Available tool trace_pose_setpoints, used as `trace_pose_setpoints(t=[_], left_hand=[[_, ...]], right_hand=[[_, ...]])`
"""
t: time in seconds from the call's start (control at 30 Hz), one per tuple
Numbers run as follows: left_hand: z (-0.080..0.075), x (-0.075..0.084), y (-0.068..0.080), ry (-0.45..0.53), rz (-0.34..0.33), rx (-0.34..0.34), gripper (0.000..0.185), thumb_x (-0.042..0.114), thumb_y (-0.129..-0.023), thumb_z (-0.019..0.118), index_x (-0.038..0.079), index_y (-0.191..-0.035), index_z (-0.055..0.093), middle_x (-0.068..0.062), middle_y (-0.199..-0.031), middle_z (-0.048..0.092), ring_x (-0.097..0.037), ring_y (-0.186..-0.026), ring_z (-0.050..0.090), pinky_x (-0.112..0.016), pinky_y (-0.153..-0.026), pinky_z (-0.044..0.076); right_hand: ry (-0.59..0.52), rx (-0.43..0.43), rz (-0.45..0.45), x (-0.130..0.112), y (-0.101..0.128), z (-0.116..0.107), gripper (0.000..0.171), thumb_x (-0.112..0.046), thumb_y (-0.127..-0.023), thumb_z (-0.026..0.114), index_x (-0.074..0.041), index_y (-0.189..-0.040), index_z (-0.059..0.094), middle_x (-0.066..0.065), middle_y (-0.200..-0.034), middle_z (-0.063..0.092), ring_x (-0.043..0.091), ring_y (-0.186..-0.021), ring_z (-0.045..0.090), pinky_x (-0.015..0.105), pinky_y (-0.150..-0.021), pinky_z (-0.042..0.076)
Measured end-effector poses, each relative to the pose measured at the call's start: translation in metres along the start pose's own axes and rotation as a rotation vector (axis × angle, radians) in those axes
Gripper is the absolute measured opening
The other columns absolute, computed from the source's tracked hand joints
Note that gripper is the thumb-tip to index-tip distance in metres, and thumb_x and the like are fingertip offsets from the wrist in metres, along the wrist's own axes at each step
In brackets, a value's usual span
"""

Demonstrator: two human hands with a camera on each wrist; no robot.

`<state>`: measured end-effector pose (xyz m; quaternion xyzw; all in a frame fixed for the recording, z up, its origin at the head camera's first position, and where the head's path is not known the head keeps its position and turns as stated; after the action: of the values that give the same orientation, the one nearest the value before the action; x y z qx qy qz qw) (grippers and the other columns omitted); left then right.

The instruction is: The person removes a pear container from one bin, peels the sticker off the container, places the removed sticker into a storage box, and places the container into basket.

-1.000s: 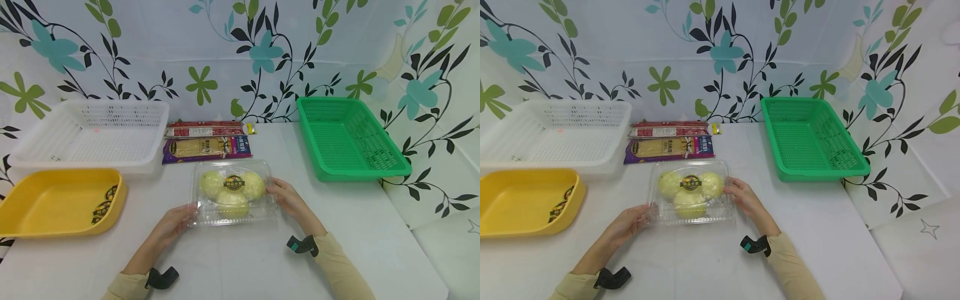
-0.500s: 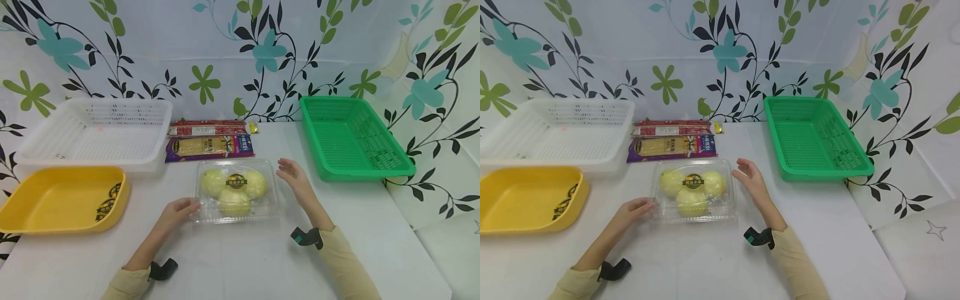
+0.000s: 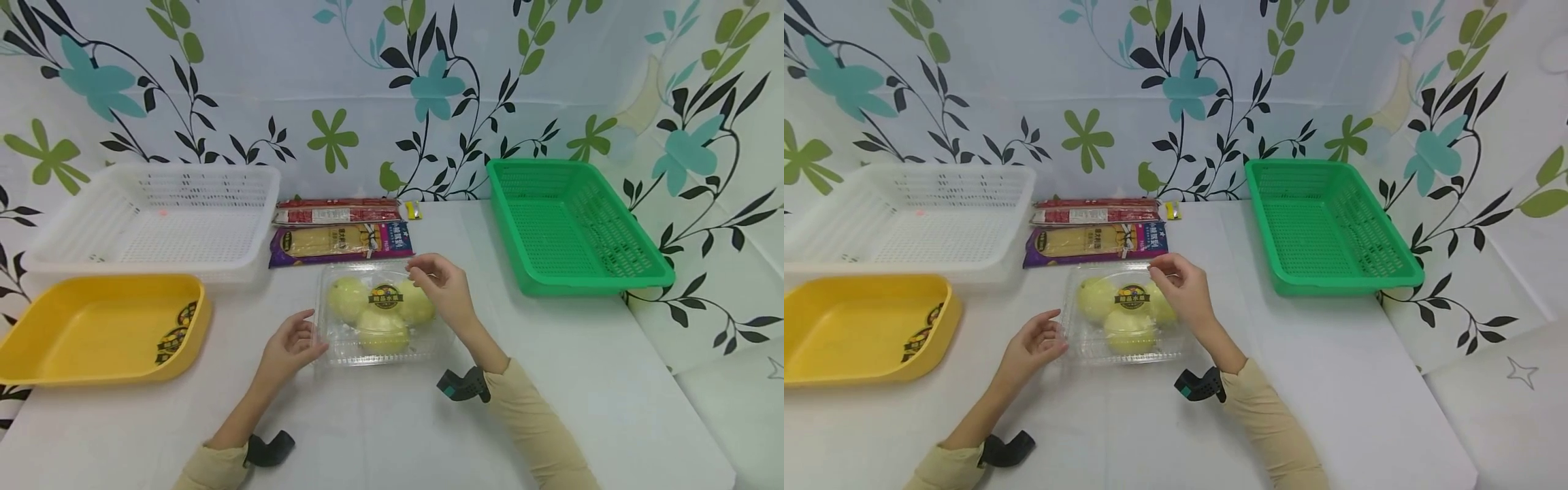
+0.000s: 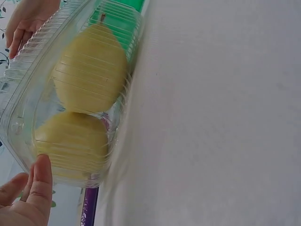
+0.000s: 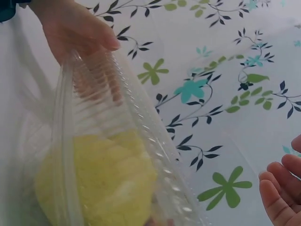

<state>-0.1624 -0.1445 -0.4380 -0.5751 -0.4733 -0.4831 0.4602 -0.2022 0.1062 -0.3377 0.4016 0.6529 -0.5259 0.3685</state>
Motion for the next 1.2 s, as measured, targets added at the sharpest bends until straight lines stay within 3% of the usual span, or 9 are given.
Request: trace_pose_setpoints(t=[0.13, 0.33, 0.67, 0.93, 1.2], left_hand=[[0.001, -0.003, 0.002, -0.008, 0.035, -0.014, 0.064, -0.008, -0.069, 0.071, -0.009, -0.125, 0.040, -0.020, -0.099, 0.048, -0.013, -0.084, 0.051, -0.020, -0.074, 0.047], [0.002, -0.005, 0.004, -0.032, 0.087, -0.025, 0.067, -0.007, -0.066, 0.075, -0.009, -0.124, 0.042, -0.020, -0.104, 0.048, -0.016, -0.092, 0.048, -0.019, -0.079, 0.045], [0.005, -0.005, 0.004, 0.009, 0.179, -0.010, 0.059, -0.013, -0.065, 0.072, -0.015, -0.117, 0.044, -0.026, -0.108, 0.049, -0.013, -0.090, 0.050, -0.019, -0.077, 0.046], [0.005, -0.006, 0.006, 0.010, 0.177, 0.005, 0.051, -0.011, -0.065, 0.073, -0.014, -0.110, 0.049, -0.025, -0.114, 0.049, -0.012, -0.093, 0.051, -0.019, -0.079, 0.045], [0.004, -0.005, 0.006, 0.002, 0.194, 0.009, 0.052, -0.011, -0.065, 0.073, -0.014, -0.111, 0.049, -0.025, -0.112, 0.050, -0.013, -0.092, 0.051, -0.019, -0.078, 0.045]], right_hand=[[0.050, -0.025, 0.013, 0.020, 0.000, 0.018, 0.013, -0.002, -0.086, 0.058, 0.007, -0.095, 0.061, 0.015, -0.090, 0.062, 0.024, -0.081, 0.058, 0.028, -0.071, 0.050], [0.220, -0.097, 0.033, 0.030, 0.000, 0.041, 0.006, -0.002, -0.083, 0.062, 0.002, -0.086, 0.065, 0.008, -0.083, 0.064, 0.015, -0.074, 0.060, 0.022, -0.066, 0.050], [0.480, -0.156, -0.009, 0.038, -0.002, 0.053, 0.006, -0.007, -0.080, 0.067, -0.002, -0.078, 0.064, 0.002, -0.074, 0.059, 0.011, -0.064, 0.052, 0.020, -0.057, 0.045], [0.589, -0.211, 0.052, 0.042, -0.002, 0.060, 0.019, -0.017, -0.074, 0.073, -0.005, -0.076, 0.059, -0.001, -0.070, 0.050, 0.013, -0.066, 0.046, 0.021, -0.059, 0.042], [0.605, -0.194, 0.002, 0.040, -0.002, 0.062, 0.015, -0.012, -0.075, 0.072, -0.004, -0.073, 0.059, 0.000, -0.069, 0.051, 0.013, -0.064, 0.046, 0.022, -0.058, 0.042]])
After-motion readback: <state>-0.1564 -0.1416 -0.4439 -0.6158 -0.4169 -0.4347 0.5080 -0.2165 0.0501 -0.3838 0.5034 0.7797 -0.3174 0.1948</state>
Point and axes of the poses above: each hand's wrist, its own y-axis away from the middle knuckle, its own z-axis out of the palm, x = y × z, the point moved 6 cm from there along -y, towards the middle knuckle
